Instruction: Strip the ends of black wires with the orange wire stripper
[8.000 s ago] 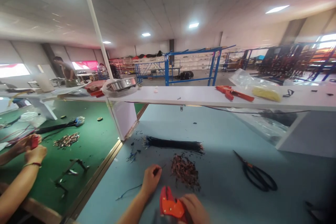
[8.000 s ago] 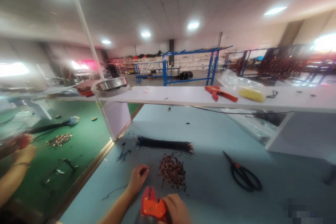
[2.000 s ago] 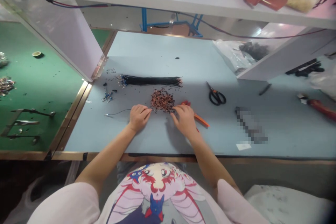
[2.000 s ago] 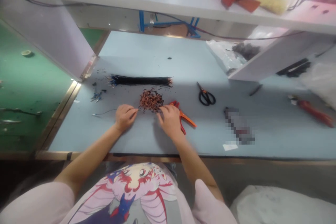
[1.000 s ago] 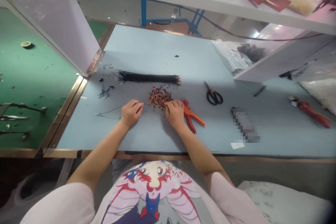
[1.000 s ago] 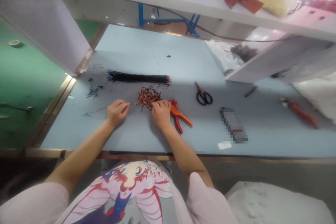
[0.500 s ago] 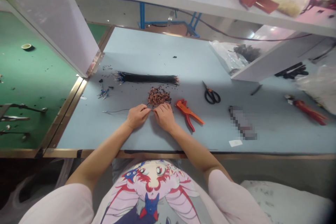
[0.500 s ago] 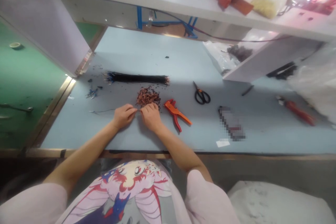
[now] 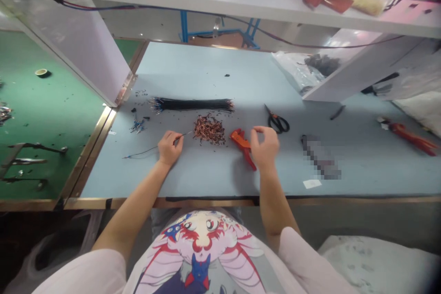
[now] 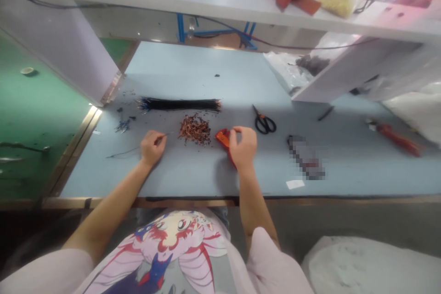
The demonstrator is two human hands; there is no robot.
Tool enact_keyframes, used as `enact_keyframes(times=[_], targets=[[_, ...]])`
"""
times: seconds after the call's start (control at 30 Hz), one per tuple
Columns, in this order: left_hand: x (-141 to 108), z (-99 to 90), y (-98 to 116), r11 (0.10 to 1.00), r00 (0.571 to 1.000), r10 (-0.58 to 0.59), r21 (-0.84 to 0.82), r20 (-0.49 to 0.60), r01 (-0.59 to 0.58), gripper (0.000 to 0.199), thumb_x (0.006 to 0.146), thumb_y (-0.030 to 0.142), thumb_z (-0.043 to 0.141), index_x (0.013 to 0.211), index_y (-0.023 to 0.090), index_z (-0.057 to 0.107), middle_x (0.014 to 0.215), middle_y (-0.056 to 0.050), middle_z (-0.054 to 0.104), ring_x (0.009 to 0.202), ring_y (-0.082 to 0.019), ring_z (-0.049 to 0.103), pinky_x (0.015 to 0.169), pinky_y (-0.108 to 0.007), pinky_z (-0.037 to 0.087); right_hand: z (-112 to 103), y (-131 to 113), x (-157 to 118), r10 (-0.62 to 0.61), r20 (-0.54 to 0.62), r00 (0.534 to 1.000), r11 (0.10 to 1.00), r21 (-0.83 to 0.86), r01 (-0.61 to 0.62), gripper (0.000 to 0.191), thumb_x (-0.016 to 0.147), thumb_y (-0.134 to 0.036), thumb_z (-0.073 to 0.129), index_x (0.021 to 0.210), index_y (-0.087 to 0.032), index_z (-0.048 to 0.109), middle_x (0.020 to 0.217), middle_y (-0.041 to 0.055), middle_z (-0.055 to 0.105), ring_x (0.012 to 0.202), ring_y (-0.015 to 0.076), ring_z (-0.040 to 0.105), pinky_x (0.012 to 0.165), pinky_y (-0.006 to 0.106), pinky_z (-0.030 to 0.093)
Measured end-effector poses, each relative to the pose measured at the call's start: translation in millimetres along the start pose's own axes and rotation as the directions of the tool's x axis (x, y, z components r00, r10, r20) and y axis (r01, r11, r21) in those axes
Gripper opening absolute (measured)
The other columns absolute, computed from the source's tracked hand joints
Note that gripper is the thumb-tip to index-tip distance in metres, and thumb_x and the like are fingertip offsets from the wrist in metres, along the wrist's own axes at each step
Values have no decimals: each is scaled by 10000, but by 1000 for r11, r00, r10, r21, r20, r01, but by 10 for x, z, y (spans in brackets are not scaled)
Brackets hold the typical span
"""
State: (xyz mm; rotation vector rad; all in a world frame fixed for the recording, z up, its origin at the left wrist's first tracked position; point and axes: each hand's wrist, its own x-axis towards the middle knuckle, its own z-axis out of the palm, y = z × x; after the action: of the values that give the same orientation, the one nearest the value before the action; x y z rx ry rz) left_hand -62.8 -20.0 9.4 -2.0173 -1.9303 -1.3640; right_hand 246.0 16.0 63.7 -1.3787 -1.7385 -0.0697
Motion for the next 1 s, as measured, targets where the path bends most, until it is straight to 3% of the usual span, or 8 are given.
enact_keyframes(times=[0.13,0.2,0.3,0.4,0.63,0.83,0.9,1.0], targets=[[3,11,3,1000,999,29,1,33,-29,139,836,247,533,749,175,614,691,-32,583,669,-142,516,632,-242,399,-222,245,-426,86,139,987,990,-119,-70,359,862,-394,522,1100,-128,556,1044,160,613,1013,274,535,905,441,408],[11,28,-26,998,997,56,9,53,-57,130,826,257,550,755,173,620,695,-35,591,681,-147,523,654,-248,408,-216,243,-659,113,302,946,982,-180,-59,502,838,-435,547,1218,-111,496,1169,203,561,1103,304,495,940,480,378],[28,62,-64,995,994,94,29,47,-95,117,804,260,577,756,167,629,699,-39,600,671,-147,524,650,-250,405,-113,166,-807,204,388,899,943,-323,-74,661,802,-486,587,1324,-119,415,1344,237,437,1236,380,373,998,596,249],[43,72,-62,994,994,103,38,32,-104,121,791,260,590,749,156,635,664,-37,585,630,-142,503,628,-250,396,-40,121,-723,253,395,883,923,-371,-99,628,822,-441,590,1328,-112,413,1311,229,472,1195,360,408,1006,600,215],[92,9,73,989,989,143,30,41,-144,119,773,269,604,726,163,632,630,-28,556,628,-157,499,621,-267,393,-177,236,-404,379,477,793,924,-240,-298,481,783,-292,639,1223,-135,525,1170,216,558,1065,331,501,842,450,397],[305,25,330,992,992,124,-20,-7,-124,123,757,292,615,727,174,634,633,-19,545,641,-163,498,633,-286,396,-340,308,-21,310,612,727,906,41,-421,343,796,-325,605,1114,-198,594,1021,46,662,860,167,613,729,264,471],[400,102,417,999,997,26,-37,-74,-28,121,753,297,613,746,178,636,642,-12,538,641,-162,489,630,-290,392,-280,204,126,229,648,727,811,286,-510,393,810,-353,595,1168,-194,567,1114,45,636,951,161,600,807,262,465],[487,244,466,982,974,-170,-104,-151,156,129,754,278,593,826,185,644,731,-14,561,664,-159,497,614,-286,397,-71,-54,269,71,724,687,465,585,-665,456,750,-314,657,1171,-184,538,1099,57,620,933,175,595,797,282,471]])
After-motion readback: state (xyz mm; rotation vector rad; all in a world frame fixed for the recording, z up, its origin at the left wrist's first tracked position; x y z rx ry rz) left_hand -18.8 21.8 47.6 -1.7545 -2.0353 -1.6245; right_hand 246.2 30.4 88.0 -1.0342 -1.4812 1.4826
